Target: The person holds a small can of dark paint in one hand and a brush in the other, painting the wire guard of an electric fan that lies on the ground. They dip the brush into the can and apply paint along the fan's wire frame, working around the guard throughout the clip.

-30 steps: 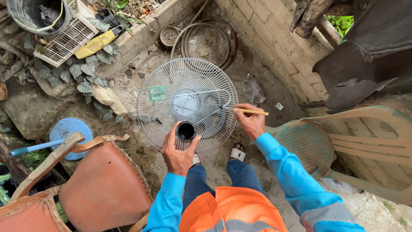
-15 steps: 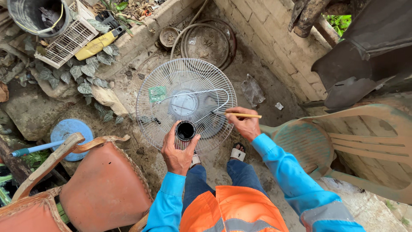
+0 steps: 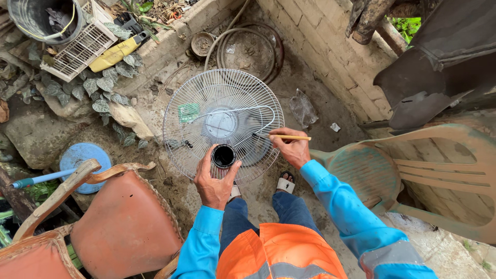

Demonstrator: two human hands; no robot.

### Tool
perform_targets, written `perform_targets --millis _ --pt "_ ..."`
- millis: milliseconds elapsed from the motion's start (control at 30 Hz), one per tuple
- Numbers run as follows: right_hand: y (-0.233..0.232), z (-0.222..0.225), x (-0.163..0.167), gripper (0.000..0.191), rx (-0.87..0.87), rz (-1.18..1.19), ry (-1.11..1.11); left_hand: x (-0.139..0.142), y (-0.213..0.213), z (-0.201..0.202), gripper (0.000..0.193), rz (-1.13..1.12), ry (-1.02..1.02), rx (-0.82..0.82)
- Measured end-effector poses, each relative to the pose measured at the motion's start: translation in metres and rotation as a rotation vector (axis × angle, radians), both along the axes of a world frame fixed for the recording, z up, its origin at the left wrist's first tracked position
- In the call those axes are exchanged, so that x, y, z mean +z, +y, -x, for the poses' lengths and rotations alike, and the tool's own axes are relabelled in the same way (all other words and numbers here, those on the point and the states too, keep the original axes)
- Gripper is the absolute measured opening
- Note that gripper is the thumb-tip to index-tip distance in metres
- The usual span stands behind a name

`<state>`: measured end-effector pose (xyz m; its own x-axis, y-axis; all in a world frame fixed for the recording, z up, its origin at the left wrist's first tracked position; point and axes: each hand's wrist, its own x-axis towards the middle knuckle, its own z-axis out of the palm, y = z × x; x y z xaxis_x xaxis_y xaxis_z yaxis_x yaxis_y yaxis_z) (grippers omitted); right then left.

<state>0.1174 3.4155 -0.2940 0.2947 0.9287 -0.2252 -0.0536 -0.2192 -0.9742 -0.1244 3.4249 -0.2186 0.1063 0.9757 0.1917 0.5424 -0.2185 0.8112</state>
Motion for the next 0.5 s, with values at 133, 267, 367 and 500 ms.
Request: perform_targets --millis 133,267,367,500 --pt "0.001 0.001 0.007 0.018 -0.096 -0.034 -0.053 0.001 -0.001 -0.003 0.070 -0.008 -0.020 -0.002" --pt "-0.009 -0.010 0.054 0.017 -0.090 -0.051 -0.012 0.002 -0.003 -0.007 0.070 -0.026 -0.005 -0.015" --pt "-0.021 -0.013 0.105 0.016 -0.023 -0.091 -0.027 0.001 -0.007 -0.013 0.070 0.014 -0.016 -0.024" --pt "-0.028 -0.009 0.157 0.011 0.202 -0.250 -0.281 0.000 -0.012 -0.024 0.071 -0.017 -0.035 -0.090"
